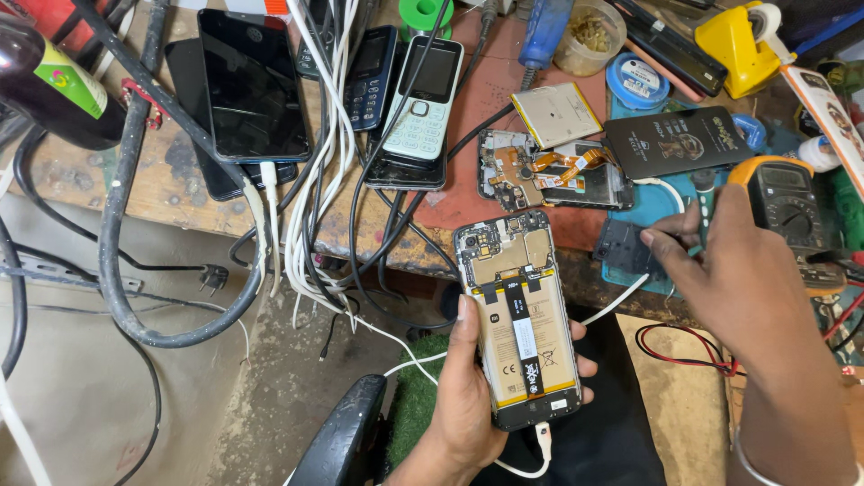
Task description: The person uses a screwdriver to remove screws from the back of a disassembled smartphone. They then lift and remove a black metal plate covering the upper part of the phone's internals. The phone remains connected to a white charging cable throughout.
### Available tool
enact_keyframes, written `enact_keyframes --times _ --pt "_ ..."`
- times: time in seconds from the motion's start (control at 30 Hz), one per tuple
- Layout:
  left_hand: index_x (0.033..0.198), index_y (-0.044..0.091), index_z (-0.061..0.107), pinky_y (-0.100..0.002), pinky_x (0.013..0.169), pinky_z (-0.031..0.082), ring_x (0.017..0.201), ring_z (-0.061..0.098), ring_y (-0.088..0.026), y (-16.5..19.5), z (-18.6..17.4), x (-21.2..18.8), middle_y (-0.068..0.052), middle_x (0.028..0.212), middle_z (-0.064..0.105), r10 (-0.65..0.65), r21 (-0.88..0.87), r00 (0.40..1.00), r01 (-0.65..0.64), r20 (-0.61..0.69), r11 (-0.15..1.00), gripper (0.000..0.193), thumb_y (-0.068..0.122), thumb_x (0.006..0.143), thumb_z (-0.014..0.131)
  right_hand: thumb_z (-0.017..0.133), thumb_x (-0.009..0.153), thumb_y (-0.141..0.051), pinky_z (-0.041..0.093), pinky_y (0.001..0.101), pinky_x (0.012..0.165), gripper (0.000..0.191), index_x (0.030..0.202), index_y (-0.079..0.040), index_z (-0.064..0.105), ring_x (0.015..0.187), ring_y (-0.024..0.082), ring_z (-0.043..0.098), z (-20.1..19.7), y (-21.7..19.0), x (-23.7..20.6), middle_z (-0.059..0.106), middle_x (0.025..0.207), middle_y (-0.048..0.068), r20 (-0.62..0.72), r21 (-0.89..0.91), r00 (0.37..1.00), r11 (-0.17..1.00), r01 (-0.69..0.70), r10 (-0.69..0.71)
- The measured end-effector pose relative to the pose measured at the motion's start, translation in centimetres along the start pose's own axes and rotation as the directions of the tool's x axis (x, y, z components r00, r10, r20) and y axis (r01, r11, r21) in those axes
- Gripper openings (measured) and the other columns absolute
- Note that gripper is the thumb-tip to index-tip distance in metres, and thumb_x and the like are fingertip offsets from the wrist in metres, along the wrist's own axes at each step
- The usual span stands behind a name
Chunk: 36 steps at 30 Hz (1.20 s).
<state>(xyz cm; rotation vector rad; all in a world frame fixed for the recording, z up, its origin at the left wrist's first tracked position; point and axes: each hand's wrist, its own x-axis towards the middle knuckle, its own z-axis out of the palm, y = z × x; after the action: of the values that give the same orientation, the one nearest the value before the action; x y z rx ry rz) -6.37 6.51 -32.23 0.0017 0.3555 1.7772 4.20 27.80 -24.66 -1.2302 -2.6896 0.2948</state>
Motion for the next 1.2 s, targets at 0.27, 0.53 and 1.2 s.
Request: enact_keyframes --times 0.27,0.53,1.2 --pt "0.147 -0.001 0.050 -0.044 0.085 0.064 0.101 0.072 -0.029 -0.8 0.2 0.4 -0.021 0.124 0.067 0.007 0.135 1.000 -0.005 -0.017 0.991 0.089 0.071 0.102 0.023 0.075 0.092 0.000 0.059 0.0336 0.087 0.041 0.109 -0.008 0.039 0.107 0.022 0.072 1.0 -2.2 -2.2 0.071 0.116 0.017 -0.072 0.824 0.997 0.562 0.069 -0.017" --pt "0.146 0.000 0.049 -0.042 0.085 0.063 0.100 0.073 -0.027 -1.1 0.3 0.2 -0.021 0.124 0.066 0.037 0.260 0.999 -0.027 -0.034 0.965 0.086 0.069 0.102 0.024 0.071 0.086 0.010 0.058 0.0277 0.070 0.042 0.105 -0.012 0.040 0.097 0.019 0.069 2.3 -4.4 -2.8 0.063 0.106 0.014 0.244 0.962 0.966 0.146 -0.230 -0.082" --pt "0.140 -0.002 0.053 -0.043 0.081 0.066 0.095 0.075 -0.030 -0.8 -0.3 -0.3 -0.020 0.118 0.068 -0.050 0.226 0.997 0.061 -0.057 0.972 0.089 0.070 0.100 0.020 0.076 0.086 0.007 0.052 0.0212 0.056 0.043 0.102 -0.013 0.041 0.078 0.007 0.061 4.3 -4.6 -3.4 0.055 0.092 0.001 0.215 0.974 0.973 0.097 -0.207 -0.080"
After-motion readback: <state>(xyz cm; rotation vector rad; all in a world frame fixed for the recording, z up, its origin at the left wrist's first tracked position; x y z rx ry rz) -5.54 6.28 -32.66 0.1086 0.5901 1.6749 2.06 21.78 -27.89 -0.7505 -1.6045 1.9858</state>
